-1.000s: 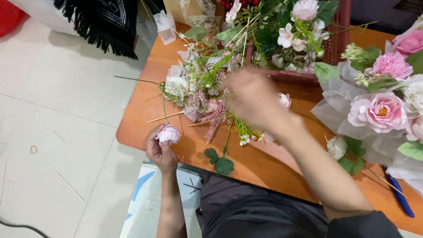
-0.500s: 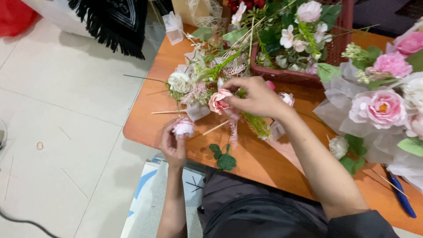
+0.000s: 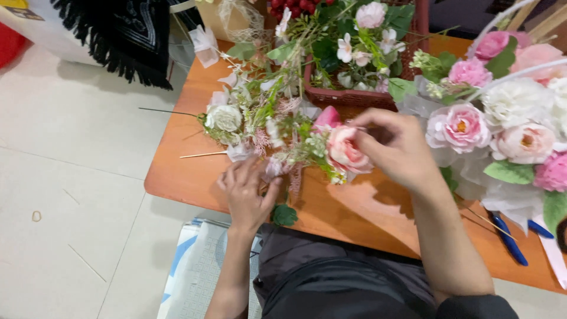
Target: The person arranges artificial flowers into a white circular frame. They select various pink and white blooms and greenery from a basket and the table, then insert them into the frame to create a floral arrangement.
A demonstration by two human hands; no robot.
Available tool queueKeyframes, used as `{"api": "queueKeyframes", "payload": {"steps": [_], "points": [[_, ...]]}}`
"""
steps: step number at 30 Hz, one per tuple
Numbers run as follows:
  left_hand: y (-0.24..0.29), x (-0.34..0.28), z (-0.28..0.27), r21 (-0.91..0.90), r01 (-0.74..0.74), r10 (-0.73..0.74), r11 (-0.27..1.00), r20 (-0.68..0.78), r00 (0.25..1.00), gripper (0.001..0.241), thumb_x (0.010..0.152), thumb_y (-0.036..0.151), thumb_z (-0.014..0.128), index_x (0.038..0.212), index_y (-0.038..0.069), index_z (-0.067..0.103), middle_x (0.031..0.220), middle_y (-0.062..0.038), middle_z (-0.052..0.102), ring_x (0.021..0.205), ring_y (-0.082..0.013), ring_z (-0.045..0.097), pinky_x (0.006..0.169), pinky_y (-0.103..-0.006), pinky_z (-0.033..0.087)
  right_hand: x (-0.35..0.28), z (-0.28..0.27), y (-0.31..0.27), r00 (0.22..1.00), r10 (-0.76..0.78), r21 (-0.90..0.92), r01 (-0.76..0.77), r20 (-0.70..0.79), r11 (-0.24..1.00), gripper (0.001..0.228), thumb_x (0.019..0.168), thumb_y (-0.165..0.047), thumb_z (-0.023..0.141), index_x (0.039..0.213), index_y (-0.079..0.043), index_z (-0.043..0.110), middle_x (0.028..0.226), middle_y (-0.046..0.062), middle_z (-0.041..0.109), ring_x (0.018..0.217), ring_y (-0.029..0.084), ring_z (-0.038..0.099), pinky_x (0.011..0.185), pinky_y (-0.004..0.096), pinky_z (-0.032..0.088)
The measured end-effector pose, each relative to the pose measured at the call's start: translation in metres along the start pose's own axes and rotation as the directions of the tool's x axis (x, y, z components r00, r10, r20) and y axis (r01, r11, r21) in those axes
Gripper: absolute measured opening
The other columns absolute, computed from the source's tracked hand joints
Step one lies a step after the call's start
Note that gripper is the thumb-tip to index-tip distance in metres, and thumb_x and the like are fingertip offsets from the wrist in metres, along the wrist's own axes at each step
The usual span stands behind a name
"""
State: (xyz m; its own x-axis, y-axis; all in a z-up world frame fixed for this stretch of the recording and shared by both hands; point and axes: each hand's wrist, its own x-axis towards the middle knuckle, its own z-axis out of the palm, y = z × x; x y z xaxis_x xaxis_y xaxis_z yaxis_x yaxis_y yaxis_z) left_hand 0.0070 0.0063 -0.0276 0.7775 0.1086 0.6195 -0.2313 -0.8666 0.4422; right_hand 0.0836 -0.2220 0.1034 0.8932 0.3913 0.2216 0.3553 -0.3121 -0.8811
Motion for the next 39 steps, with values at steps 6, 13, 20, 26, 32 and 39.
{"api": "queueKeyframes", "payload": {"steps": [6,13,20,26,32,39], "points": [[0.066,0.019,0.003,-0.361,-0.049,-0.016,0.931,-0.176,0.984,0.040,0.080,0.021,0.057,0.113,0.001,0.046,0.108,-0.013,0.050,0.100,-0.0276,0.048,0.089,-0.0377,0.040,-0.053,-0.034,0.012,0.936,0.223,0.341,-0.123,-0.271,0.932,0.010,0.082,-0.004,0.050,0.089,-0.003,0.057,0.083,0.004,0.060,0.068,0.007,0.054,0.059,0.017,0.040],[0.126,0.027,0.055,-0.457,-0.324,0.332,0.829,-0.064,0.941,0.028,0.085,0.018,0.059,0.108,0.003,0.052,0.105,-0.009,0.054,0.107,-0.0281,0.048,0.100,-0.0478,0.027,-0.088,-0.042,0.015,0.866,0.211,0.138,-0.166,-0.454,0.976,0.012,0.083,0.002,0.053,0.091,-0.004,0.059,0.076,0.001,0.058,0.066,0.003,0.052,0.058,0.013,0.041],[0.148,0.028,0.075,-0.801,-0.233,0.310,0.551,-0.062,0.949,0.012,0.082,-0.002,0.050,0.079,0.004,0.060,0.072,-0.009,0.057,0.067,-0.0327,0.059,0.061,-0.0363,0.048,-0.122,-0.038,0.056,0.823,0.209,0.589,0.178,-0.528,0.788,0.037,0.076,-0.018,0.054,0.104,0.005,0.050,0.095,0.010,0.058,0.080,0.015,0.060,0.067,0.028,0.055],[0.168,0.027,0.071,-0.841,-0.213,0.295,0.497,-0.067,0.953,0.011,0.080,-0.003,0.047,0.078,0.001,0.057,0.071,-0.014,0.056,0.063,-0.0351,0.056,0.055,-0.0370,0.048,-0.137,0.000,0.101,0.695,0.039,0.307,0.266,-0.718,0.914,0.029,0.075,-0.001,0.059,0.101,0.002,0.049,0.096,0.009,0.054,0.086,0.015,0.055,0.074,0.029,0.050],[0.176,0.014,0.085,-0.954,0.102,0.187,0.281,0.158,0.970,0.006,0.081,0.006,0.055,0.081,0.002,0.060,0.075,-0.010,0.057,0.065,-0.0190,0.055,0.057,-0.0292,0.046,-0.128,0.000,0.061,0.620,-0.127,-0.004,0.195,-0.774,0.981,0.017,0.072,0.003,0.071,0.086,0.002,0.061,0.079,0.009,0.055,0.075,0.012,0.052,0.069,0.027,0.045],[0.193,-0.002,0.092,-0.778,0.531,0.074,-0.335,0.540,0.838,0.021,0.080,-0.001,0.053,0.101,-0.003,0.053,0.092,-0.006,0.050,0.071,-0.0095,0.052,0.054,-0.0159,0.043,-0.127,-0.011,0.064,0.675,0.109,0.235,0.099,-0.730,0.967,0.008,0.078,0.001,0.064,0.084,0.001,0.059,0.076,0.007,0.055,0.066,0.009,0.051,0.057,0.026,0.047]]}}
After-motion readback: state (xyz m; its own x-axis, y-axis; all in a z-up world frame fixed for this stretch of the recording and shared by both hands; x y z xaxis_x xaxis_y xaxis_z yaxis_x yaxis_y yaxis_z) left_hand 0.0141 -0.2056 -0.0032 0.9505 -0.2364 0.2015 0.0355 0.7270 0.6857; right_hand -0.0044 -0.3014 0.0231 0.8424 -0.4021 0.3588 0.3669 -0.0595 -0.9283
